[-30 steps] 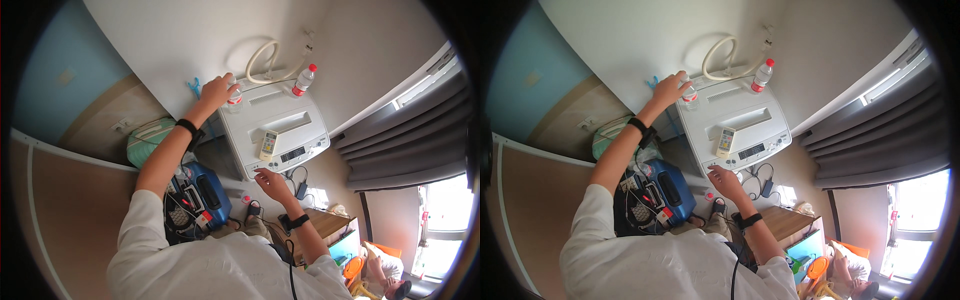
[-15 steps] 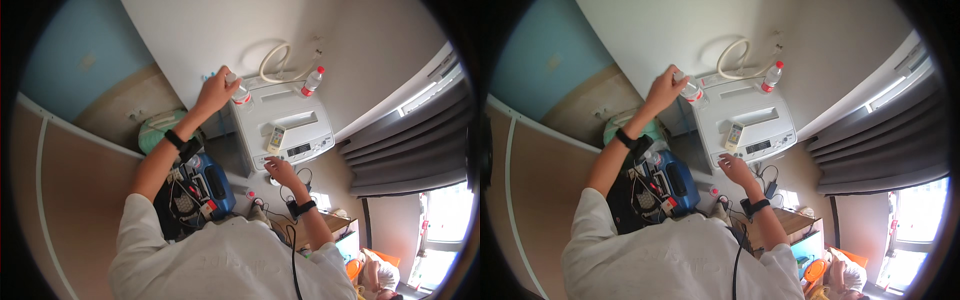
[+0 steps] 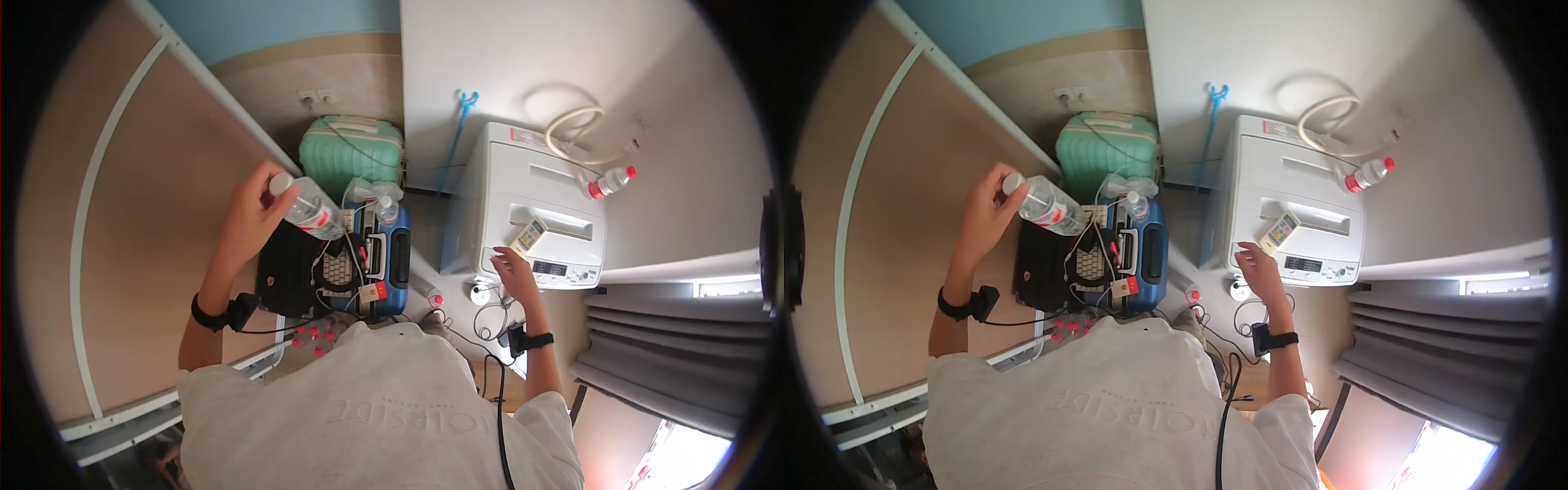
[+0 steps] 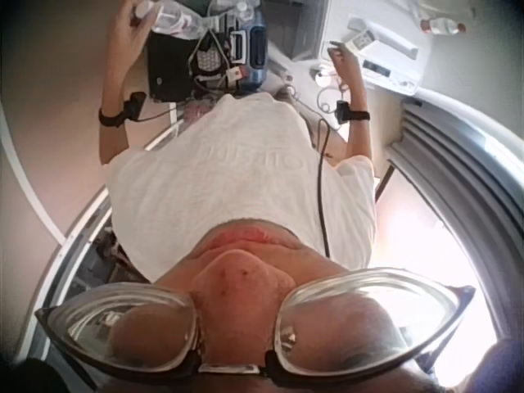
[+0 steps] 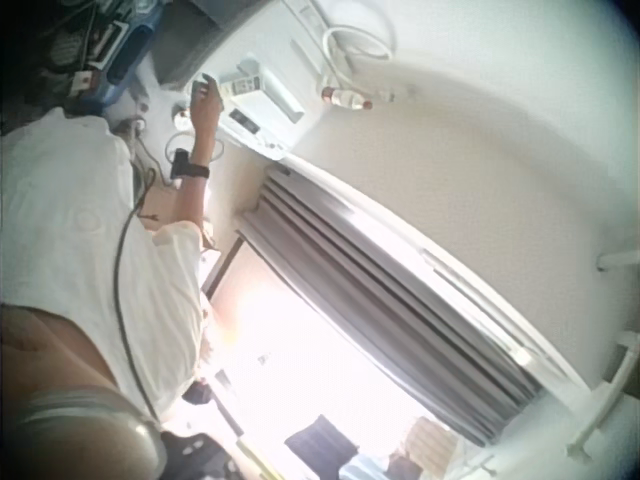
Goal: The person picks up clothing items, places them inside the top-loading laundry machine, connects a blue hose to the faucet, and presses buttons on the control panel.
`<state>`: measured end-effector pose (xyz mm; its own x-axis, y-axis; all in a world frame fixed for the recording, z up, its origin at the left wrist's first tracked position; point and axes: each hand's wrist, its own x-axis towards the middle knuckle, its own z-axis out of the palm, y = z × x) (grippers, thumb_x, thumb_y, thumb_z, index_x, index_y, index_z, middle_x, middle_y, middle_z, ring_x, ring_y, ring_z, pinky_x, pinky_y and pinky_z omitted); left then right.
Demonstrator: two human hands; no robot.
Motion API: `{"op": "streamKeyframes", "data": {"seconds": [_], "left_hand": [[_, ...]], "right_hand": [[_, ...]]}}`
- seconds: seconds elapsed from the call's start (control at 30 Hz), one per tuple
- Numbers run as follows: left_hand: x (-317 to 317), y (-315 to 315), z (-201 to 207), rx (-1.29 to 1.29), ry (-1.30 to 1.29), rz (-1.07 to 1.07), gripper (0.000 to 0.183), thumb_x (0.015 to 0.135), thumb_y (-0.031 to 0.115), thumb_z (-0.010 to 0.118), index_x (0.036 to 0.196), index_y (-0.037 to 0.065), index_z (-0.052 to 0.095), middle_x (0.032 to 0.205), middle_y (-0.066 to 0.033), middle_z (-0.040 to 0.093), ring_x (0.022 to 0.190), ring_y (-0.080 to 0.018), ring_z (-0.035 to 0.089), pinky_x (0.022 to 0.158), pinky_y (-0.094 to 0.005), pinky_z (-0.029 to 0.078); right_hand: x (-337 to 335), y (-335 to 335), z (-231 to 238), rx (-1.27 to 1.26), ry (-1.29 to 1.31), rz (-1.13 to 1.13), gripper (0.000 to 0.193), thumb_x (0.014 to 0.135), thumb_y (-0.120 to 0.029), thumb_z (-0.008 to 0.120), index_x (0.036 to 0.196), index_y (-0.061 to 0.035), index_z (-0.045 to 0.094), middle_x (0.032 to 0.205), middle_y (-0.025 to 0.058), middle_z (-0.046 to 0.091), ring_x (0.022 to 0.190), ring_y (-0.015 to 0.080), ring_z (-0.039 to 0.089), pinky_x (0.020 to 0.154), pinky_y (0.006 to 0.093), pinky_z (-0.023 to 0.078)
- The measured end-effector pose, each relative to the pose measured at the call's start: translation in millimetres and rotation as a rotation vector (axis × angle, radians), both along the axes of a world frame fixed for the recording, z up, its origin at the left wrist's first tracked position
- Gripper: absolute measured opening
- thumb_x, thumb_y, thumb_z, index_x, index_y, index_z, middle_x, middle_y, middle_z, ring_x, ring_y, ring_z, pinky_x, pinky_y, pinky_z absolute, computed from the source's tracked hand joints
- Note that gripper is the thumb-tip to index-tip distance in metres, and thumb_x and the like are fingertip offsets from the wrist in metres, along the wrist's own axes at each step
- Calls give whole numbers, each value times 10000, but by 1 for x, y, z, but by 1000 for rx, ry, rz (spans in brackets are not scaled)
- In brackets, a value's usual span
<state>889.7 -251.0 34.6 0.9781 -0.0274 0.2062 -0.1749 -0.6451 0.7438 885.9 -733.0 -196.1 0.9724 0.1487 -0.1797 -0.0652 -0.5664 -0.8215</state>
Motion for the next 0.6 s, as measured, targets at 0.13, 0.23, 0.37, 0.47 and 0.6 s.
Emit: {"op": "streamKeyframes", "data": {"seconds": [0.13,0.23,0.37,0.47,0.6], "left_hand": [[-30,85,-63,75,-57,195,220,967,189,689,936,22,548,714,-6,543,636,-76,464,584,-266,411],[-36,146,-123,59,-15,327,238,970,232,685,957,34,554,720,-37,565,637,-107,504,598,-287,436],[-37,196,-183,261,18,433,253,966,269,678,992,43,568,752,-102,620,671,-207,606,637,-349,489],[-32,218,-214,325,47,471,251,964,268,667,1017,41,574,800,-155,653,728,-296,662,668,-407,510],[-15,258,-265,311,108,472,243,948,230,659,1043,24,570,895,-218,673,829,-393,680,708,-459,517]], "right_hand": [[8,12,4,9,37,26,335,991,-221,627,1261,-22,631,1013,210,742,950,299,737,840,365,573],[15,21,0,-1,27,64,334,996,-224,626,1261,-21,631,1002,206,743,947,287,737,846,359,569],[21,37,1,2,23,81,341,997,-232,627,1265,-20,630,988,196,742,936,265,733,838,349,565],[19,41,0,-11,25,81,345,995,-235,631,1263,-18,632,988,194,741,927,260,731,831,347,565],[17,44,1,-36,41,41,349,992,-237,635,1259,-12,633,985,196,741,917,261,731,824,346,563]]}}
